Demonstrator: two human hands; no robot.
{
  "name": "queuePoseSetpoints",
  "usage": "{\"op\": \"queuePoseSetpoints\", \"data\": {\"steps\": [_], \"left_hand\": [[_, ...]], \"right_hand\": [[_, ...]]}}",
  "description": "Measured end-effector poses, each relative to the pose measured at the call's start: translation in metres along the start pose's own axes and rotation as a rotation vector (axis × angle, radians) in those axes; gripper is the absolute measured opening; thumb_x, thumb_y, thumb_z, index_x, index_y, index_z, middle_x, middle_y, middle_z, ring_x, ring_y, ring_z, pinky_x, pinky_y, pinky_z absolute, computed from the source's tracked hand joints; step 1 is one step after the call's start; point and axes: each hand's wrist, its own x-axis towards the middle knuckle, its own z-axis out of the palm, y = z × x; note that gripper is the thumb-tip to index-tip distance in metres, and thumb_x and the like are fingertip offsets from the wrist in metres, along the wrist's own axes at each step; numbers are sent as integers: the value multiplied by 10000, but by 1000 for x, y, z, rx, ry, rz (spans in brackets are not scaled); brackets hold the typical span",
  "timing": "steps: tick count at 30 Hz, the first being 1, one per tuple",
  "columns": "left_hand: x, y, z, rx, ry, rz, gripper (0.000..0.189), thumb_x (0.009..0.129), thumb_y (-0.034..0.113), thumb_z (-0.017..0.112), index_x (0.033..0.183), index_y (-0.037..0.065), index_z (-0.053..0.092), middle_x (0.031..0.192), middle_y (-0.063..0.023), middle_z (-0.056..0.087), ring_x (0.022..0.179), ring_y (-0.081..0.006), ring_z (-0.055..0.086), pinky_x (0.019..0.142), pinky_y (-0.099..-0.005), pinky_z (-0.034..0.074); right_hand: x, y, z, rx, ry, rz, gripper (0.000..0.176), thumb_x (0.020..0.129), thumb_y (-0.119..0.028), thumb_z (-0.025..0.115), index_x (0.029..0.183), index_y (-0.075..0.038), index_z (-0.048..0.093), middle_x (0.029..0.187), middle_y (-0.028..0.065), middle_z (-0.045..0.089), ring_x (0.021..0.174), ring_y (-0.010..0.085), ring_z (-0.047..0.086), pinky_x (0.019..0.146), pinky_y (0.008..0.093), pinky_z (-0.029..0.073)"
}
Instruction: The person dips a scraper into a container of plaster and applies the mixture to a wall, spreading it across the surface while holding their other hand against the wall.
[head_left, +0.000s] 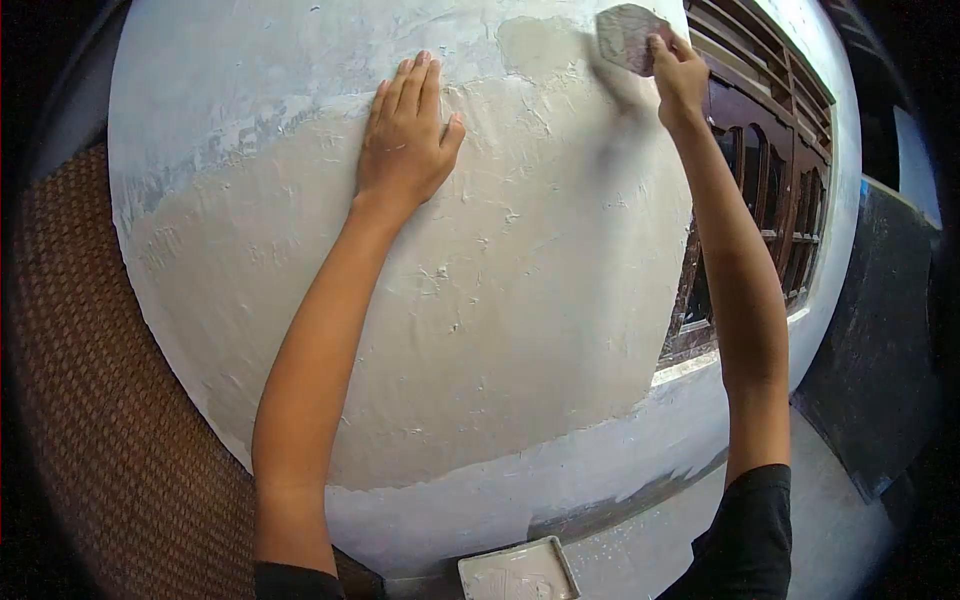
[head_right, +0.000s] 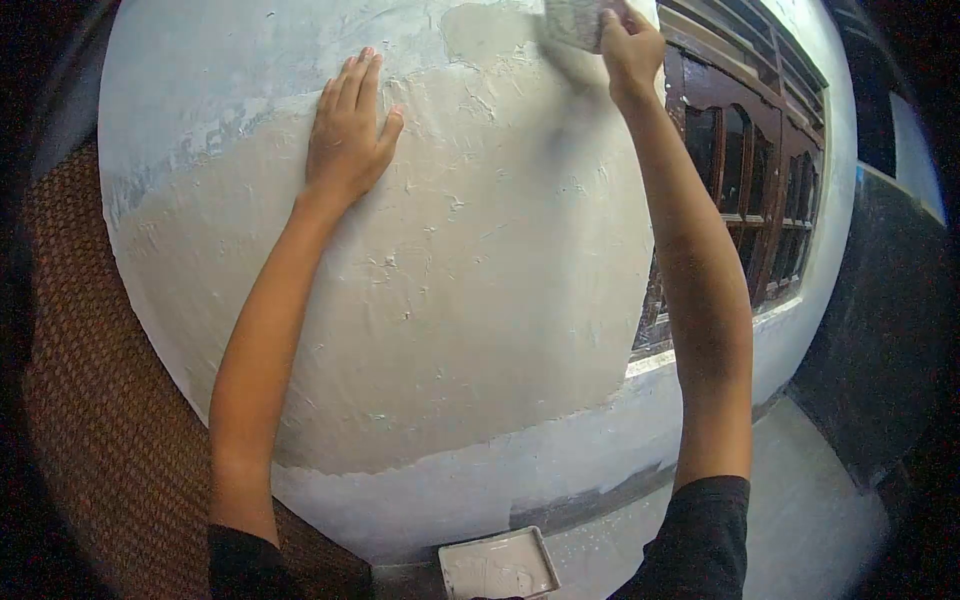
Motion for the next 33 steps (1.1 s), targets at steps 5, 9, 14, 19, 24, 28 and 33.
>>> {"op": "queuePoseSetpoints", "data": {"steps": [5,9,14,19,24,28,33], "left_hand": [[1,1,1,-2,-2,-2,633,946,313,504,1477,9,346,1539,-142,362,1447,-280,301,1206,-443,208],[0,0,1,-3,-5,-2,642,947,314,503,1486,10,333,1540,-140,361,1450,-277,297,1207,-443,205],[1,0,1,0,-2,-3,643,947,314,502,1486,9,332,1541,-141,358,1452,-278,294,1208,-443,201],[0,0,1,-17,17,10,631,943,280,530,1483,20,330,1530,-164,362,1434,-324,311,1189,-457,233],[0,2,-1,-19,-6,-4,636,941,277,528,1488,24,324,1534,-158,360,1439,-316,304,1194,-455,226],[0,2,1,-11,-2,-7,638,941,284,529,1488,26,326,1536,-158,356,1441,-315,301,1196,-456,223],[0,2,-1,6,-11,-7,630,947,312,501,1471,-2,348,1540,-149,357,1447,-287,301,1202,-450,212]], "right_hand": [[-30,-15,12,-57,-284,-117,394,941,-166,672,1284,20,615,1068,79,702,932,113,631,858,245,486],[-14,-5,-4,-24,-18,120,370,949,-148,652,1276,24,619,1091,87,701,944,118,630,845,251,492],[-36,-14,6,12,-274,-75,360,946,-139,640,1260,37,622,1065,100,703,911,115,641,809,239,504],[-45,-21,0,-19,-123,-2,415,943,-169,668,1302,27,599,1102,111,693,963,123,629,848,237,493],[-46,-23,0,-115,-8,94,394,950,-144,652,1307,16,599,1108,104,692,934,123,635,845,245,498],[-57,-31,0,-26,-125,-5,392,952,-143,648,1308,13,598,1129,99,689,919,123,635,845,253,498],[-49,-18,-7,-76,-32,60,419,945,-162,669,1315,18,590,1126,85,687,984,109,609,890,243,467]]}}
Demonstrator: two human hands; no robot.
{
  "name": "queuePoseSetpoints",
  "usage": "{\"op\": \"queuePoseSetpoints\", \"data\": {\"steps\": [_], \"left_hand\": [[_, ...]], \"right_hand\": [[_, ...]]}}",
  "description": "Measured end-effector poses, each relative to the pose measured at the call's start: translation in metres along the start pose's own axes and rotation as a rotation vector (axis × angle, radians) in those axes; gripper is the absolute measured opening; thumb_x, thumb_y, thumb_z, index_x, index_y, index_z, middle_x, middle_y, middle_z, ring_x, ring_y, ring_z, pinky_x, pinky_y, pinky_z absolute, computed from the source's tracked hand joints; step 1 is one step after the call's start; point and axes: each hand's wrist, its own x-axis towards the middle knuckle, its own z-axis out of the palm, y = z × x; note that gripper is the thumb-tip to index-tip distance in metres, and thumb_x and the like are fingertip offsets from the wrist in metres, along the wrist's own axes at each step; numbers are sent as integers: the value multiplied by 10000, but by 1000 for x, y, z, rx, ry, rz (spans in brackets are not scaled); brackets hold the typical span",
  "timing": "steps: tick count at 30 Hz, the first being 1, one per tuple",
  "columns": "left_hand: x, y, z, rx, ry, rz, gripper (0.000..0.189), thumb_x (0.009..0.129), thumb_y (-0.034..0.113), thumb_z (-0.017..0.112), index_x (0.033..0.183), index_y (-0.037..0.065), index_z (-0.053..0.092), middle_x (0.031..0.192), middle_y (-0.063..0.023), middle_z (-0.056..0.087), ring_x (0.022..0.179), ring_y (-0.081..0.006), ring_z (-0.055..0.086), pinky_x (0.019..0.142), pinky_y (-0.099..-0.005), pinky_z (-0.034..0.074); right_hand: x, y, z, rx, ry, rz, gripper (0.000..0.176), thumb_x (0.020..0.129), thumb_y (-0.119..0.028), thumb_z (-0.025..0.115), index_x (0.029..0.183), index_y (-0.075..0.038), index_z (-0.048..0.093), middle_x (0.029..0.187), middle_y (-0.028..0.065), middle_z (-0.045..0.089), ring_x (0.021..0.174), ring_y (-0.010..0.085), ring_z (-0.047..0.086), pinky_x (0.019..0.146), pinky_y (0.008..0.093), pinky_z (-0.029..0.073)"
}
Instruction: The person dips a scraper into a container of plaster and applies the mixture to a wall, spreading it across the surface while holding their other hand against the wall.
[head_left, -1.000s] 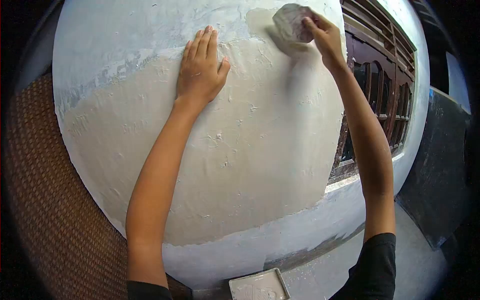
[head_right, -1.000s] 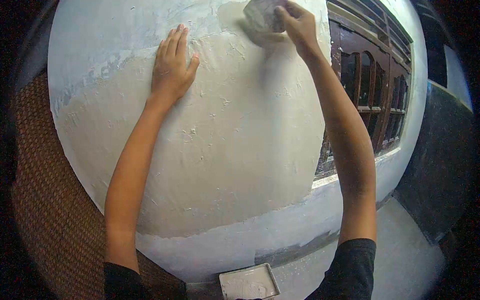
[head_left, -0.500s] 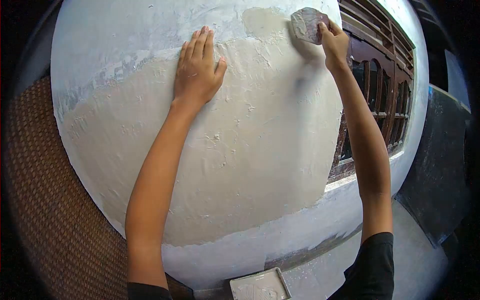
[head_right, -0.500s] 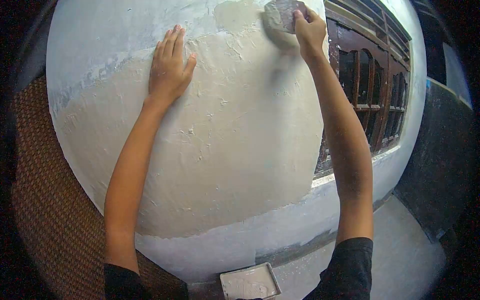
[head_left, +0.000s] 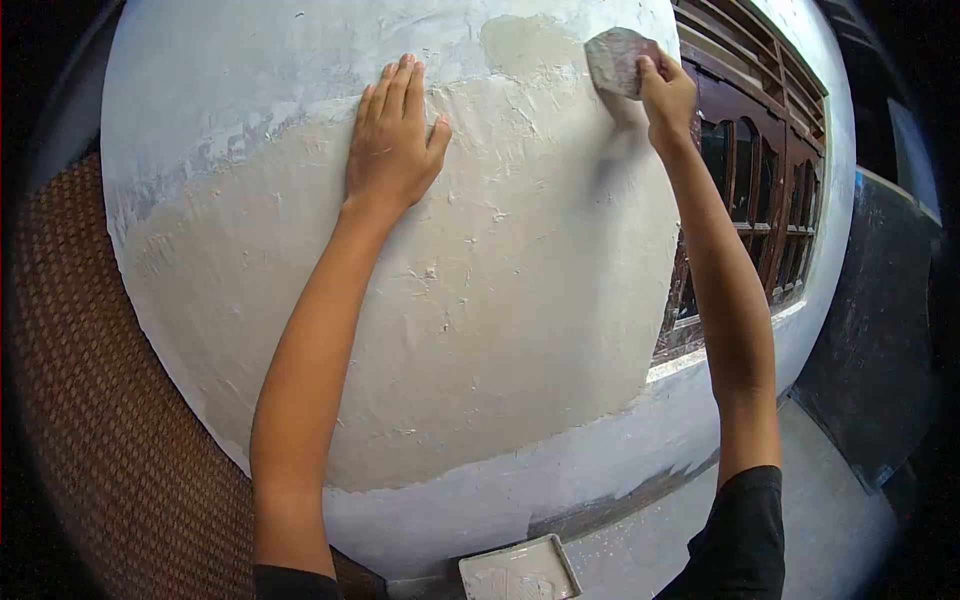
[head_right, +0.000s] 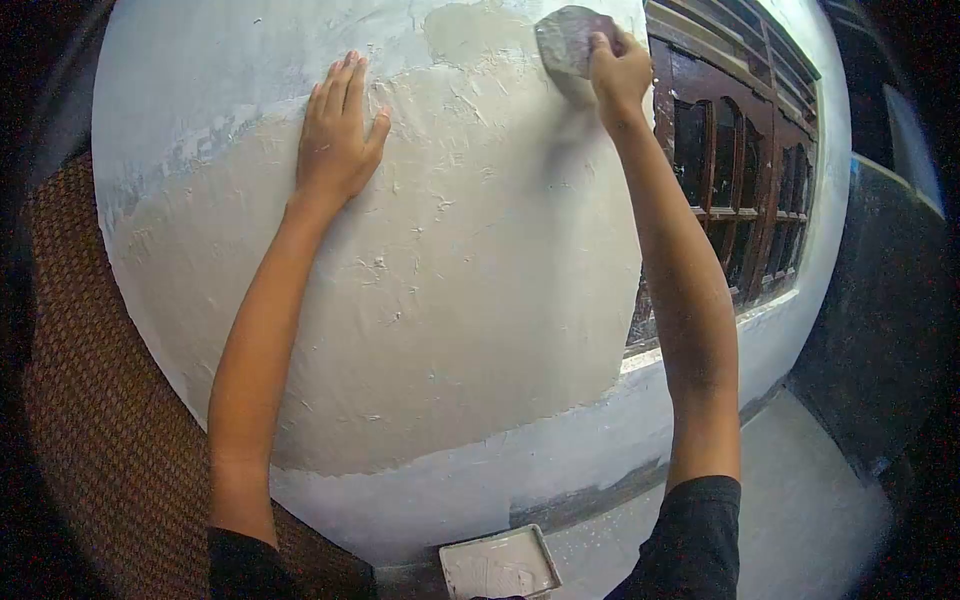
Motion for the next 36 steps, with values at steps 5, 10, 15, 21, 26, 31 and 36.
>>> {"op": "queuePoseSetpoints", "data": {"steps": [5,10,15,21,26,31,36], "left_hand": [[0,0,0,-14,-6,0,634,951,296,509,1491,22,319,1543,-154,346,1447,-309,290,1199,-461,216],[-1,0,0,-20,-7,-4,638,950,296,515,1488,13,321,1543,-154,346,1447,-307,291,1199,-461,217],[-1,0,0,10,-14,-9,635,946,320,509,1475,7,347,1542,-146,352,1450,-283,296,1206,-446,206],[-1,2,1,20,-9,-13,635,946,317,510,1475,6,346,1542,-147,352,1450,-284,295,1207,-446,203],[-1,2,0,-5,-33,-11,645,951,289,511,1494,9,303,1554,-154,326,1457,-298,273,1206,-452,203],[-2,1,1,16,-32,-7,650,956,306,502,1500,16,296,1566,-148,308,1464,-298,260,1210,-450,193],[-2,3,1,-5,-35,-28,648,959,305,502,1505,29,289,1565,-145,309,1465,-297,256,1212,-455,186]], "right_hand": [[-13,-4,4,-113,-130,-172,368,953,-137,642,1279,31,612,1099,74,689,931,102,613,844,244,479],[11,13,-11,61,104,18,360,964,-151,637,1289,4,618,1119,74,687,939,112,619,841,250,482],[-7,3,-18,-130,-139,-158,326,968,-116,614,1249,50,620,1068,73,689,919,102,619,820,238,490],[-8,4,-28,119,12,-50,365,921,-162,675,1243,8,646,1073,140,712,952,149,650,842,272,506],[6,21,-44,-88,157,-5,347,954,-130,636,1262,30,624,1037,69,697,876,107,621,782,247,499],[2,7,-33,141,99,8,365,953,-147,648,1273,26,617,1054,61,696,938,113,619,823,250,484],[-15,-18,2,101,-145,-61,388,974,-158,630,1320,12,588,1109,66,681,952,104,610,841,241,481]]}}
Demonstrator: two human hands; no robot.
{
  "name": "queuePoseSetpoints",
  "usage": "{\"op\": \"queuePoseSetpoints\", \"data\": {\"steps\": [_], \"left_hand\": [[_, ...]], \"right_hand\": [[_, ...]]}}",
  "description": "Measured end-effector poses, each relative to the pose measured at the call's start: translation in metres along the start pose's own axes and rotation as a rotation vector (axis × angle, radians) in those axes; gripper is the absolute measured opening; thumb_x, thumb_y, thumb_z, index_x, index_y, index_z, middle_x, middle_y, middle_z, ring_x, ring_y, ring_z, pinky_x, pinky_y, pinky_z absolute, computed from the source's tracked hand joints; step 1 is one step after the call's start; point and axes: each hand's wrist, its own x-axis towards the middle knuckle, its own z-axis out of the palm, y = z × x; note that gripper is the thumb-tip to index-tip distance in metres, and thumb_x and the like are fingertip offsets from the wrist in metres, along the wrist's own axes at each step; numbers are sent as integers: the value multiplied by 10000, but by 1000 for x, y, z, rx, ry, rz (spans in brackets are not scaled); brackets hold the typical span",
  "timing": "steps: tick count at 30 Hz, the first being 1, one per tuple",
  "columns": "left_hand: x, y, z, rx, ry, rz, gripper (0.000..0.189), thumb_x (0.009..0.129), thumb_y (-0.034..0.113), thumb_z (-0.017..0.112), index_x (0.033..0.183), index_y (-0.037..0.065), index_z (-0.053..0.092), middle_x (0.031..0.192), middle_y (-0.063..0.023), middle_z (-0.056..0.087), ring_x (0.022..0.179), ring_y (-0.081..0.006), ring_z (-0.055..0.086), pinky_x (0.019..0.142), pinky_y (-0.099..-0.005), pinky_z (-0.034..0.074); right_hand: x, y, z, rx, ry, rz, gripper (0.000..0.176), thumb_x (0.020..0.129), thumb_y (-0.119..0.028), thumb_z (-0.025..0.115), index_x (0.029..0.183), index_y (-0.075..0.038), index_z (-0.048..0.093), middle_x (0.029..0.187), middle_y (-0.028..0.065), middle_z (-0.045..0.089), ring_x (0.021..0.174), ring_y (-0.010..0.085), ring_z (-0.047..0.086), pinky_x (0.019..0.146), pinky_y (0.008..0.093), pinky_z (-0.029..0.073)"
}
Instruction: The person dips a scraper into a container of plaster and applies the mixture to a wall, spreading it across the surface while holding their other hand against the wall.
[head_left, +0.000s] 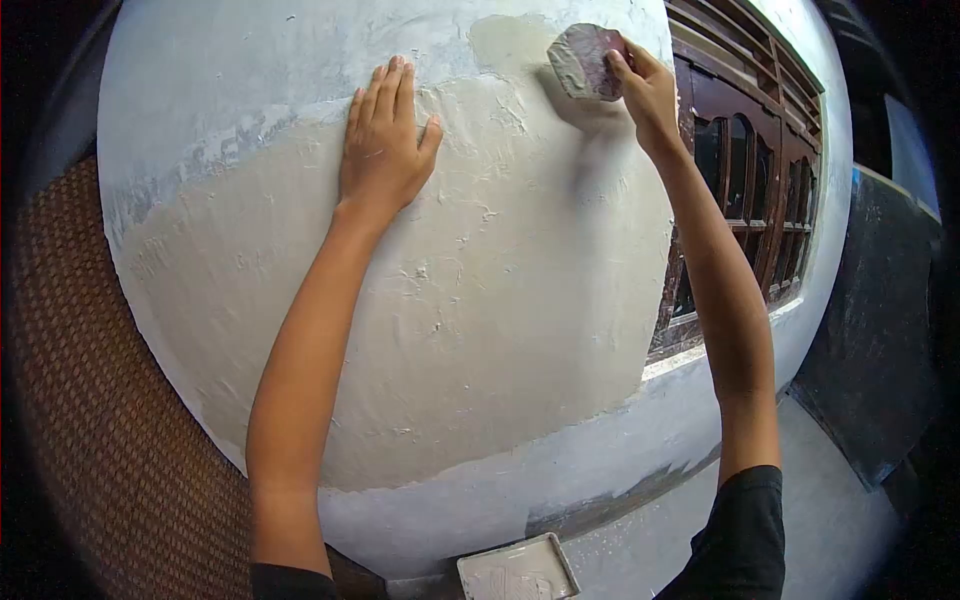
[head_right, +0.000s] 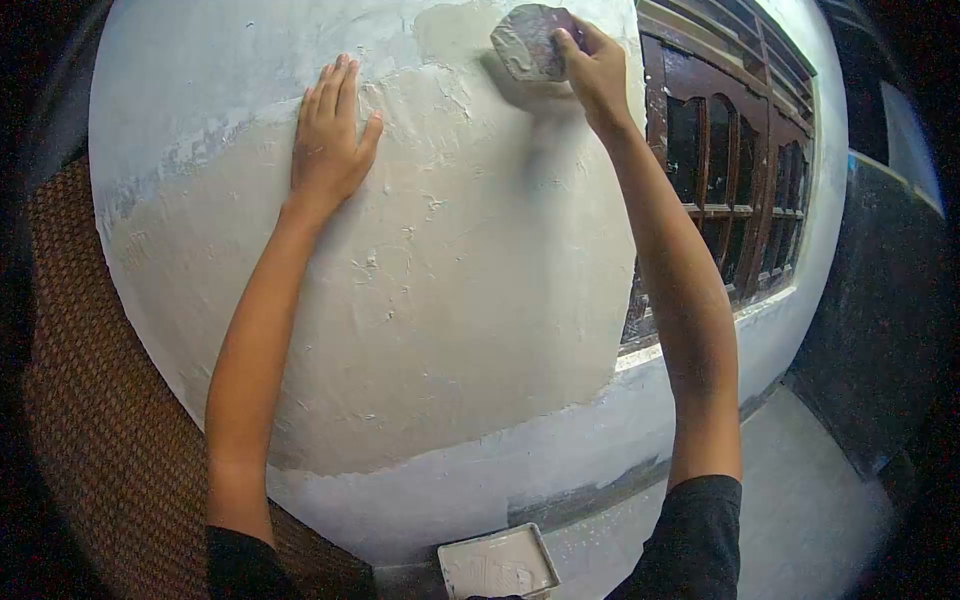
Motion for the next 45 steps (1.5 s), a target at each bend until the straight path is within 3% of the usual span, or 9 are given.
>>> {"op": "queuePoseSetpoints", "data": {"steps": [12,13,18,23,26,31,34,38,45], "left_hand": [[0,-2,0,-5,28,26,639,951,300,519,1487,14,323,1546,-160,341,1450,-309,288,1200,-462,203],[0,-1,-1,-7,28,27,639,951,300,519,1487,14,323,1546,-160,341,1450,-309,288,1200,-462,203],[-1,-1,0,15,14,12,648,952,307,517,1496,24,309,1551,-155,335,1456,-298,280,1206,-458,194],[-1,-1,2,16,16,15,647,957,314,513,1498,27,304,1554,-152,331,1457,-296,278,1208,-458,194],[-2,-2,3,33,18,15,648,959,320,512,1499,29,305,1553,-154,331,1455,-297,282,1207,-458,196],[-1,0,2,23,14,16,653,956,320,515,1503,34,301,1554,-156,327,1454,-299,281,1208,-459,196],[-3,0,0,-4,15,4,649,954,306,515,1503,34,301,1555,-156,327,1454,-302,281,1207,-459,196],[-3,0,2,14,24,13,651,952,307,511,1505,37,300,1558,-154,324,1454,-301,280,1207,-459,194],[-2,0,2,35,17,5,651,945,316,505,1495,24,317,1559,-139,328,1463,-269,270,1218,-444,176]], "right_hand": [[11,14,2,-64,28,6,372,965,-143,626,1294,32,602,1054,65,695,895,100,617,816,227,486],[12,24,4,-119,-6,-53,362,926,-175,656,1237,10,647,1096,158,709,943,187,673,856,297,515],[16,19,-11,-123,189,48,362,961,-140,626,1286,20,612,1109,85,693,948,110,624,852,235,487],[10,20,-5,-310,30,-121,330,967,-131,610,1257,25,628,1079,89,699,934,110,624,834,244,495],[17,22,-11,-204,259,7,341,961,-129,624,1272,11,626,1094,104,698,970,124,627,861,235,485],[7,19,-11,-289,37,-171,305,966,-124,614,1223,38,641,1023,78,696,921,105,621,802,232,493],[18,25,-29,-136,282,70,357,961,-152,641,1266,31,620,1083,97,698,951,109,626,821,219,488],[-1,22,-28,-144,24,-131,358,966,-139,635,1291,9,613,1070,81,700,926,109,629,827,233,496],[14,39,-55,-204,401,91,357,960,-118,629,1290,18,609,1056,81,695,887,109,630,789,230,505]]}}
